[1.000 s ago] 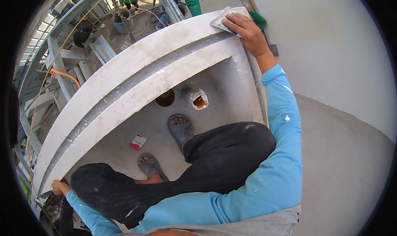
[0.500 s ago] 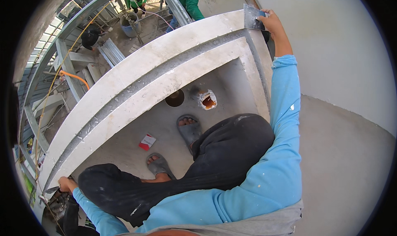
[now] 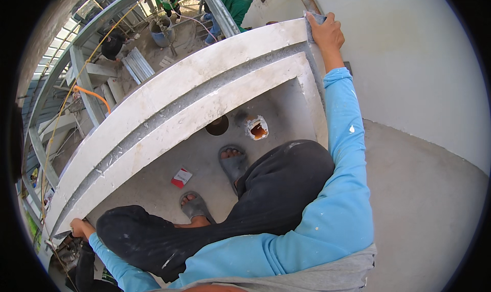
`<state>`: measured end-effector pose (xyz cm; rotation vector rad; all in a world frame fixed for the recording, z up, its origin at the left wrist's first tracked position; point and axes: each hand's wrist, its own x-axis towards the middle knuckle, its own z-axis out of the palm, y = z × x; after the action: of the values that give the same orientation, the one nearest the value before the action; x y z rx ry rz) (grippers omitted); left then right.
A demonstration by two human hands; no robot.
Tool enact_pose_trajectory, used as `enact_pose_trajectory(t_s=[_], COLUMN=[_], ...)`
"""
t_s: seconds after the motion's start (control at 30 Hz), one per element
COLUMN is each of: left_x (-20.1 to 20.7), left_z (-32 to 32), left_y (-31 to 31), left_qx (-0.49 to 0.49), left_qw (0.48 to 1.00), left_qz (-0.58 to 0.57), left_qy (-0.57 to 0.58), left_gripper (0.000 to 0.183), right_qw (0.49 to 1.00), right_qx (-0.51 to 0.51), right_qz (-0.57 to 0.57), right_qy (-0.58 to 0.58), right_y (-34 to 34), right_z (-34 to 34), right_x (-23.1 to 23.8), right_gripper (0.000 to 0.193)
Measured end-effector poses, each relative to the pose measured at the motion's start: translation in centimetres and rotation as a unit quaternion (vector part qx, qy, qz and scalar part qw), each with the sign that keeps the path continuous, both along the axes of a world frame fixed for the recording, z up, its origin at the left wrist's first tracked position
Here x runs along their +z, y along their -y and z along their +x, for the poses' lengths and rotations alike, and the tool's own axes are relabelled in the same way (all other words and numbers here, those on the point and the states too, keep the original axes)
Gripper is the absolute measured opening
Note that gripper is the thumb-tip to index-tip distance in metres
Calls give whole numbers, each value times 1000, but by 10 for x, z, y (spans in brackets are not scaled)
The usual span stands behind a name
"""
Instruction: The person sits on the floor and uses a trowel and a float to apply and smooth white plaster onto a curved wall section. They repeatedly scoop material and spread it along the surface to create a smooth finish.
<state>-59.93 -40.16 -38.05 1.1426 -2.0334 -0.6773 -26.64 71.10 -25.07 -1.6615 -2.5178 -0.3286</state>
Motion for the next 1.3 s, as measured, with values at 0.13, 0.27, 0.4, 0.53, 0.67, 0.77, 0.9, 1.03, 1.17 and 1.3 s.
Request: enact_pose_trajectory(t_s=[0.13,0.27,0.4,0.53,0.67,0.77,0.9,1.03,1.17,1.3], left_x=[-2,0,9,1,-4,3,7,18,33,34], left_z=[-9,-3,-3,-5,-5,-4,-4,1,1,-18], left_y=[4,3,11,11,-1,-11,-22,-35,-87,-143], left_qx=[46,0,24,17,33,37,52,70,116,174], left_qw=[993,999,999,999,998,997,996,994,987,980], left_qz=[-93,41,-29,-36,-37,-59,-59,-76,-89,-85], left_qy=[63,27,38,21,27,28,36,39,66,52], left_gripper=[25,27,30,33,22,24,27,30,33,36], right_qw=[999,998,998,998,997,997,986,994,997,975], right_qx=[24,60,31,46,79,47,164,98,34,210], right_qz=[18,22,19,30,-3,30,7,37,59,11], right_qy=[-19,-21,-43,-28,-27,-45,-39,-31,-29,-70], right_y=[6,18,29,36,48,65,84,79,99,160], right_z=[-4,-8,-13,-16,-21,-27,-36,-35,-44,-69], right_x=[0,-1,1,-2,2,5,-6,5,18,-4], right_gripper=[87,87,87,87,88,86,85,87,89,89])
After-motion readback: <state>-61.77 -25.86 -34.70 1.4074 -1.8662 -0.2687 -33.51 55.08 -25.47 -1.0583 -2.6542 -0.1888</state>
